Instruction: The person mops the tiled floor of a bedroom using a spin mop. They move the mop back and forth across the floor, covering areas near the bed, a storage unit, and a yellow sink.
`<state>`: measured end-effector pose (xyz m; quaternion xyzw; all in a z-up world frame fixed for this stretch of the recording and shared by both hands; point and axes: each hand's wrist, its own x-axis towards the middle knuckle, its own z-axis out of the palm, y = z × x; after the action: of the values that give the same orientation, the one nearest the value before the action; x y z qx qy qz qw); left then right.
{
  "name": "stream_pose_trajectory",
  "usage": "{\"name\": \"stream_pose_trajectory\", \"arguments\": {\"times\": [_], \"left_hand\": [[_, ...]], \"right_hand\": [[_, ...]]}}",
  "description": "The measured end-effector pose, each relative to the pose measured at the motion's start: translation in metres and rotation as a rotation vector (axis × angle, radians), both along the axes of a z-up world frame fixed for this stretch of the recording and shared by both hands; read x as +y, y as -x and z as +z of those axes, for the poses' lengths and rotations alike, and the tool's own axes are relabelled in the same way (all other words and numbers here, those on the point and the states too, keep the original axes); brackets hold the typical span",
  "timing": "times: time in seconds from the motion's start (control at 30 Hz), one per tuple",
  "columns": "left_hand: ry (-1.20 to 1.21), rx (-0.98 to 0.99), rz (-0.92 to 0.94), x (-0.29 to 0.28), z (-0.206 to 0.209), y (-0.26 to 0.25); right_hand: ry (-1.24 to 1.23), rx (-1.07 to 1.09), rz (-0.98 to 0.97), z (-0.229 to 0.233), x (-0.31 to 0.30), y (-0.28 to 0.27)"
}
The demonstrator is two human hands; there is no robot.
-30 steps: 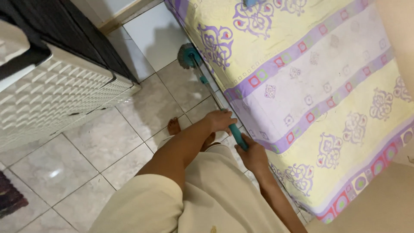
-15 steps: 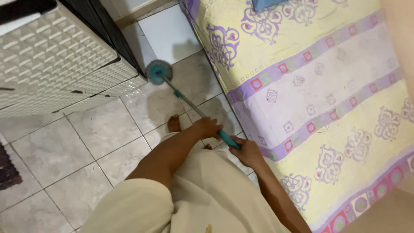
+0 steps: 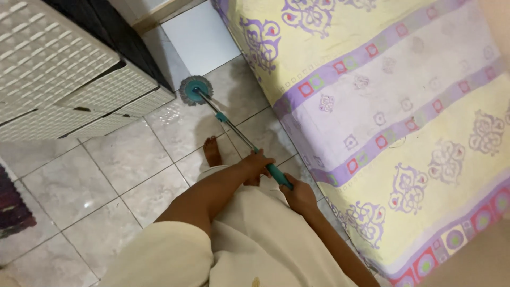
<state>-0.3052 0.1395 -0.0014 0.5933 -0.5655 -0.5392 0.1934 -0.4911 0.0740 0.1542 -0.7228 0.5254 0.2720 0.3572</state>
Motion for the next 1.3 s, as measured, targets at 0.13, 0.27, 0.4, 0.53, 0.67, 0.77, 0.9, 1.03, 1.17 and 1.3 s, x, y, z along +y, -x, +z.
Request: {"name": "stream_pose_trajectory", "arguments": {"times": [0.13, 0.27, 0.4, 0.53, 0.67, 0.77, 0.9, 1.03, 1.17, 1.3], "left_hand": [[-0.145, -0.012, 0.062, -0.024, -0.026, 0.035], [-0.037, -0.035, -0.139, -0.052, -0.051, 0.049], [0.292, -0.273, -0.415, -0.082, -0.082, 0.061], [0.161, -0.46, -0.56, -0.098, -0.028, 0.028], [0.165, -0.446, -0.56, -0.095, -0.017, 0.012], [0.189, -0.385, -0.466, -0.083, -0.041, 0.017], [0.187, -0.377, -0.351, -0.062, -0.04, 0.009], [0.114, -0.373, -0.264, -0.032, -0.018, 0.006], [0.045, -0.378, -0.208, 0.003, -0.012, 0.004], [-0.038, -0.334, -0.127, 0.039, -0.015, 0.014]], "right_hand": [[-0.002, 0.017, -0.167, -0.002, 0.001, 0.025], [0.037, 0.069, -0.299, 0.007, 0.005, 0.03], [0.053, 0.075, -0.398, 0.041, 0.003, 0.001], [0.088, 0.022, -0.334, 0.013, -0.009, 0.001], [0.106, 0.012, -0.267, 0.027, -0.013, -0.02], [0.103, 0.051, -0.185, 0.025, -0.012, -0.02], [0.062, -0.01, -0.079, 0.015, -0.016, -0.013], [0.023, -0.031, 0.001, 0.04, -0.01, -0.027], [-0.072, -0.017, 0.153, 0.041, 0.002, -0.029], [-0.137, -0.032, 0.302, 0.032, 0.021, -0.021]]}}
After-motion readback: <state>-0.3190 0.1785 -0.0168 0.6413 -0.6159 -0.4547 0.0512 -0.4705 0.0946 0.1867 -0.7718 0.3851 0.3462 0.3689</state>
